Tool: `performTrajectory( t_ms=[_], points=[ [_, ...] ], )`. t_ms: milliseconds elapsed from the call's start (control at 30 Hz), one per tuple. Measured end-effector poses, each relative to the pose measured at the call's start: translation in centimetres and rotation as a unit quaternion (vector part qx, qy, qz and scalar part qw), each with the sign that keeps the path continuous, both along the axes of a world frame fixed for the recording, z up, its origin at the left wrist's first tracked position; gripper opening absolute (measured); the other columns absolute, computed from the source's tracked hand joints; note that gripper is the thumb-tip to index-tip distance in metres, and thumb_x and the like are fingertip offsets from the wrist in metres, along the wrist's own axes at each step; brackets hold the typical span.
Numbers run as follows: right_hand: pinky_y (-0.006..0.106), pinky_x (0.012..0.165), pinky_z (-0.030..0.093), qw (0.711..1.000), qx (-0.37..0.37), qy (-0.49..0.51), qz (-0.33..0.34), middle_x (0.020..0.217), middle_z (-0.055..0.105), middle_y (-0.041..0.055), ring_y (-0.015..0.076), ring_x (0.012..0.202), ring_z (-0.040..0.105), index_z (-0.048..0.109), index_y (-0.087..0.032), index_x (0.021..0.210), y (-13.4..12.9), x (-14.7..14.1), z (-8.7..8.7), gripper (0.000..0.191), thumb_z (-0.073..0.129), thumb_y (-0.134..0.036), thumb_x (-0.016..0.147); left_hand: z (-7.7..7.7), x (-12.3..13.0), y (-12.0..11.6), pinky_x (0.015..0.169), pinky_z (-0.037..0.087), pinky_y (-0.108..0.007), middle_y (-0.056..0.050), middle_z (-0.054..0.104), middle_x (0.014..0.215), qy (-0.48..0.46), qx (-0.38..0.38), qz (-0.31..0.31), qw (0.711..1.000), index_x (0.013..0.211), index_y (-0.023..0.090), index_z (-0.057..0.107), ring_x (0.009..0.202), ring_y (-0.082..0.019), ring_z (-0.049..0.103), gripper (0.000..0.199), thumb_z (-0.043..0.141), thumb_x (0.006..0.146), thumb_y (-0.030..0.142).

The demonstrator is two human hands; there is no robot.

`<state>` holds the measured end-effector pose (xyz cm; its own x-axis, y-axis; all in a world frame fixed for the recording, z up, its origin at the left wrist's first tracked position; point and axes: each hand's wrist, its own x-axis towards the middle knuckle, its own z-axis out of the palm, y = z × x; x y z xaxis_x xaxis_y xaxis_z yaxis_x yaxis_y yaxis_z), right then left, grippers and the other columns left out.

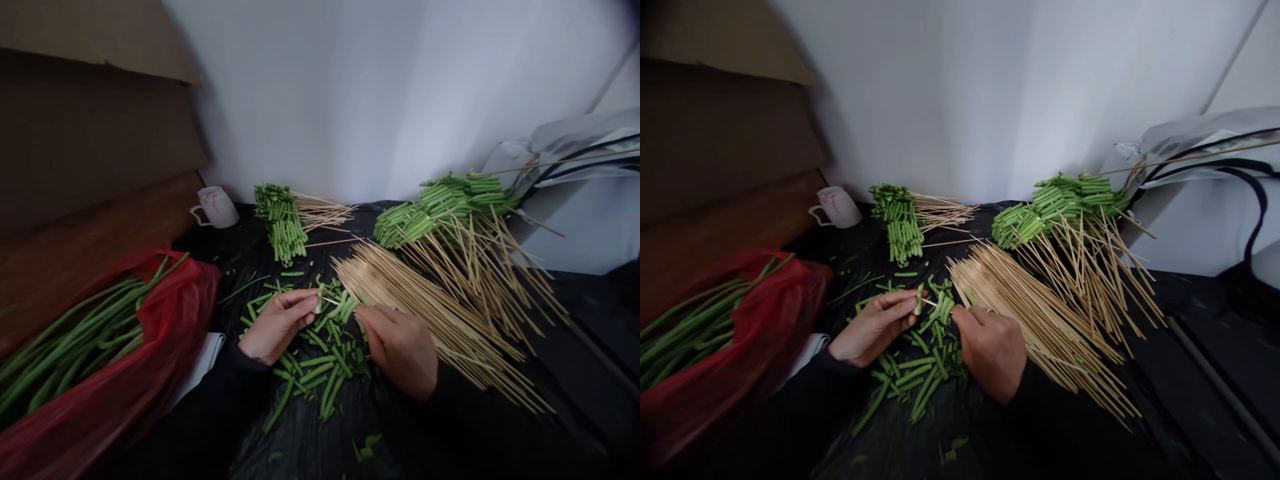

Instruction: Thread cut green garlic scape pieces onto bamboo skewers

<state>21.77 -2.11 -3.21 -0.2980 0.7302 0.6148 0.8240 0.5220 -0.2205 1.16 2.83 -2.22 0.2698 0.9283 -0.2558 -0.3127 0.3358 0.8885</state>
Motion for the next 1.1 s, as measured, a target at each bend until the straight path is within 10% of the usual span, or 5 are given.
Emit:
performTrajectory(
  t_ms=[1100],
  points=[
    [0.025,0.062,0.036,0.998,-0.038,0.040,0.009,0.073,0.065,0.0013,0.0132,0.065,0.060,0.066,-0.018,0.090,-0.33,-0.42,-0.24,0.022,0.045,-0.012,0.091,-0.11,-0.14,-0.08,0.063,0.043,-0.018,0.001,0.066,0.071,0.047,0.041,-0.010,0.998,0.081,0.016,0.073,0.064,-0.007,0.056,0.025,0.085,0.062,0.027]
  ],
)
